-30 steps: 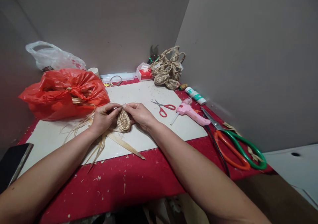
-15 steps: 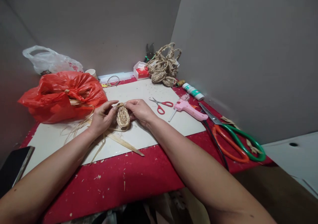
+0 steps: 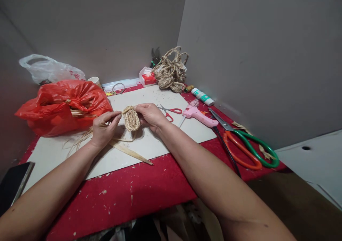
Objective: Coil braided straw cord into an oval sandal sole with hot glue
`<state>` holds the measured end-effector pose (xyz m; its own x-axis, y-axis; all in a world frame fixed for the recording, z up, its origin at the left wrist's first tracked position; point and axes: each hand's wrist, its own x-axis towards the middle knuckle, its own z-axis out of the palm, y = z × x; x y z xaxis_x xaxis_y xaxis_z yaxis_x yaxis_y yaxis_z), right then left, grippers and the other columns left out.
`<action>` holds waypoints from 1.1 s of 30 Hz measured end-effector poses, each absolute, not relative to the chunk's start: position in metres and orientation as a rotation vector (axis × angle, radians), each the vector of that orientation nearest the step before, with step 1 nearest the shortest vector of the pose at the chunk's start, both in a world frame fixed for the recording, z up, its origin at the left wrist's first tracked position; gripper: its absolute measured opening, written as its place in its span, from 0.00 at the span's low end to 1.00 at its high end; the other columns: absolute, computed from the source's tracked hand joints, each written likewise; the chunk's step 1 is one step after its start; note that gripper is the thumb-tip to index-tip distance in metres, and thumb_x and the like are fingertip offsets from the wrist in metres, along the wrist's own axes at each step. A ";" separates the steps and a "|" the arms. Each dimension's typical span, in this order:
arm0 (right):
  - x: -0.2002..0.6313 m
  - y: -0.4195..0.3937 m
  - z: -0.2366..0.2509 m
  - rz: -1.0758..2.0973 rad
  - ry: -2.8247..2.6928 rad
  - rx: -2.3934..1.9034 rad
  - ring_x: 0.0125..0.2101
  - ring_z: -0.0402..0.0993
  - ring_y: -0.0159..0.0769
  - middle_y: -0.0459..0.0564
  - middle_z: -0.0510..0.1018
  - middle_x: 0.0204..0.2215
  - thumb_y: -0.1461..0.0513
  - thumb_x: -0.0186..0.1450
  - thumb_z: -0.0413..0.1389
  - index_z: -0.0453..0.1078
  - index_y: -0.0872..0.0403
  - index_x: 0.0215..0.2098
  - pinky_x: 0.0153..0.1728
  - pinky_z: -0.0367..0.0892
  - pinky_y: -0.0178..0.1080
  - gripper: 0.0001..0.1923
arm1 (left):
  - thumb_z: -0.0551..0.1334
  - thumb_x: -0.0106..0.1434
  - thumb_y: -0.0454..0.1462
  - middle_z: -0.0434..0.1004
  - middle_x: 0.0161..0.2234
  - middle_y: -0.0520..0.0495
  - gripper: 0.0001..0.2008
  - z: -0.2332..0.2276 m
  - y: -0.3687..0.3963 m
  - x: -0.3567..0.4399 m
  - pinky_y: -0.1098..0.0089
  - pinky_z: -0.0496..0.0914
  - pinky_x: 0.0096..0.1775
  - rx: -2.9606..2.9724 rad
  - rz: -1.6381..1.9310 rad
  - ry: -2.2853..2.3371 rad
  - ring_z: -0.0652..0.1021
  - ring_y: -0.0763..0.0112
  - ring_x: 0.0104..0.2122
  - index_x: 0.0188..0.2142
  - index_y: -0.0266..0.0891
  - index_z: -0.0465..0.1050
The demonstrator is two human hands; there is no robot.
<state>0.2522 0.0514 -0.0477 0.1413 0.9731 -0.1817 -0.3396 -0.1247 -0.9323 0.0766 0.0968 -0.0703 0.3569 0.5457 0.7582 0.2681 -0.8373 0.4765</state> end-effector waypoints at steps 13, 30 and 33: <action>0.249 0.052 -0.048 1.298 -0.774 -1.086 0.21 0.68 0.28 0.47 0.76 0.21 0.64 0.58 0.58 0.74 0.58 0.27 0.21 0.63 0.31 0.05 | 0.62 0.59 0.34 0.81 0.29 0.48 0.05 -0.072 0.096 0.078 0.72 0.71 0.32 2.203 1.414 0.847 0.77 0.72 0.27 0.33 0.38 0.78; 0.239 0.049 -0.054 1.395 -0.727 -1.008 0.22 0.71 0.28 0.49 0.78 0.24 0.64 0.58 0.59 0.75 0.57 0.28 0.22 0.68 0.30 0.04 | 0.61 0.61 0.35 0.75 0.29 0.49 0.04 -0.065 0.091 0.078 0.71 0.68 0.33 2.161 1.518 0.892 0.74 0.72 0.29 0.33 0.38 0.75; 0.239 0.049 -0.053 1.413 -0.718 -0.987 0.22 0.71 0.28 0.49 0.78 0.25 0.64 0.58 0.60 0.75 0.57 0.29 0.22 0.68 0.29 0.03 | 0.61 0.61 0.35 0.76 0.30 0.48 0.05 -0.067 0.092 0.078 0.71 0.70 0.35 2.086 1.511 0.889 0.76 0.71 0.30 0.33 0.37 0.75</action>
<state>0.2394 0.0490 -0.0530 0.0687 0.9864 -0.1493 -0.4612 -0.1013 -0.8815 0.0777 0.0922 -0.0669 0.2076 0.7028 0.6804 0.2536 -0.7105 0.6565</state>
